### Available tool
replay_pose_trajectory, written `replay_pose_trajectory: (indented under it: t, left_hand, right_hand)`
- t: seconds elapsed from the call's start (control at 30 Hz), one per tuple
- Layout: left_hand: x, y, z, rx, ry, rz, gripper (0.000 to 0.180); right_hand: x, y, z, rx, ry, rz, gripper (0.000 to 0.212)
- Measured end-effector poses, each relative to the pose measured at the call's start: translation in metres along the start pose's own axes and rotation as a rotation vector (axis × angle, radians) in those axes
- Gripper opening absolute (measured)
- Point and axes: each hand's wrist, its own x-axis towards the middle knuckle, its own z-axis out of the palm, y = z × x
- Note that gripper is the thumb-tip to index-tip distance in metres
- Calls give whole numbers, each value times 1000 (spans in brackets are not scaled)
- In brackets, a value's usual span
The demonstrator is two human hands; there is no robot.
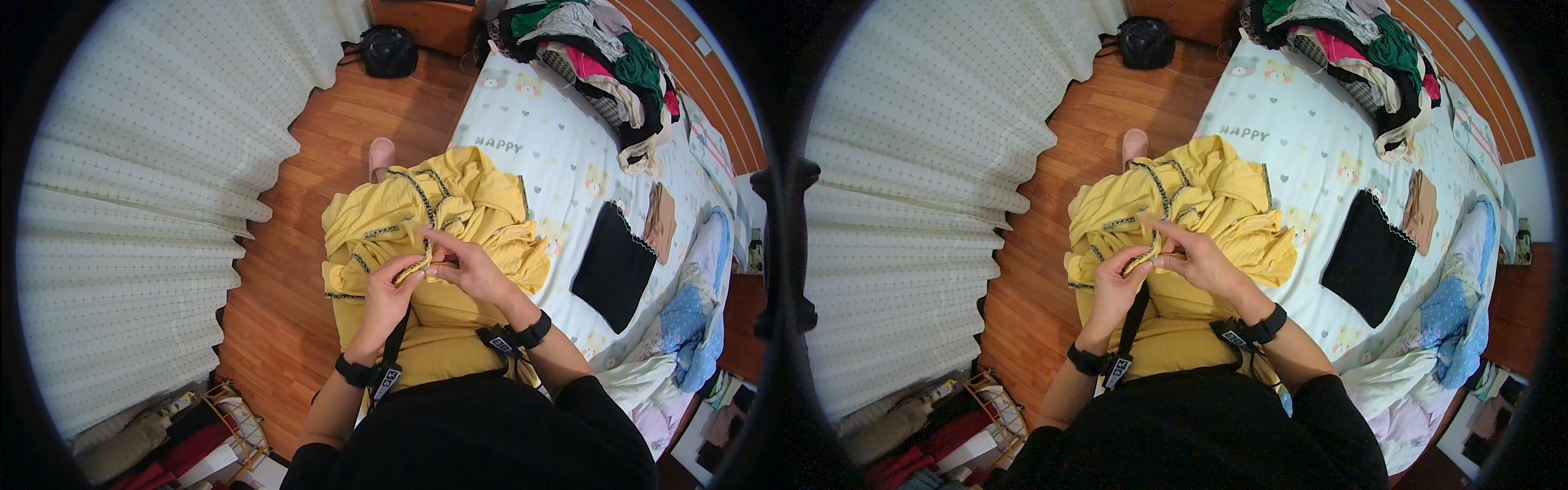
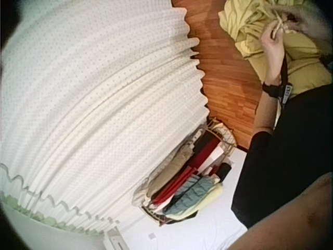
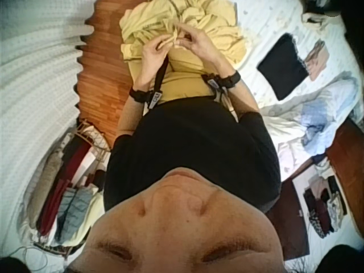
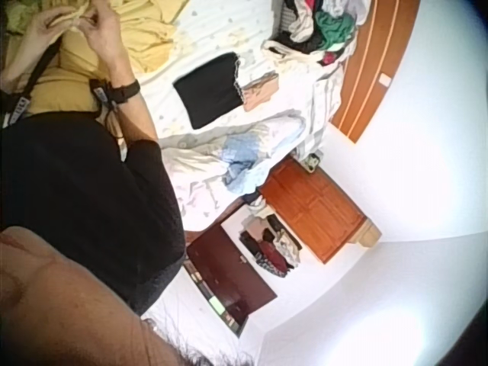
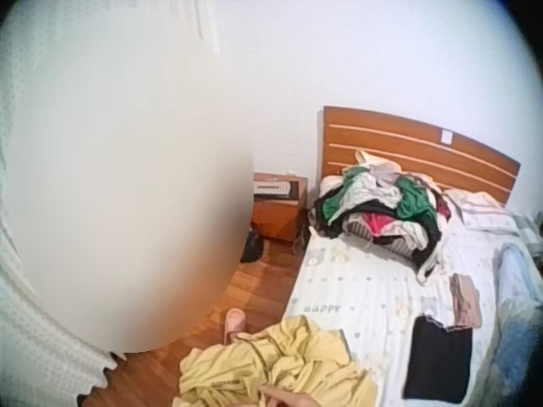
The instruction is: The person folds several garments on a bed, including a beige top, a black long-sleeved shirt, and a yellow long-sleeved shirt. They smooth and align each item before folding it into a compact rectangle and stacking them.
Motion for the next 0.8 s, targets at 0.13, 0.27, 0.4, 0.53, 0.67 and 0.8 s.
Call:
replay_pose_trajectory:
  t: [0.13,0.27,0.4,0.53,0.67,0.8]
  left_hand:
    - [1,5,4,85,29,8,17]
    - [4,11,9,246,105,36,14]
    - [12,16,11,229,142,11,16]
    - [18,18,12,187,156,49,18]
    - [17,15,11,194,137,83,21]
    - [20,9,9,235,38,16,26]
  right_hand:
    - [3,4,-1,-22,-7,10,16]
    - [3,8,5,-175,120,-79,15]
    - [2,6,10,-326,220,-220,14]
    - [3,2,10,-401,250,-305,14]
    - [5,2,5,-587,269,-434,16]
    - [8,5,3,-740,283,-533,19]
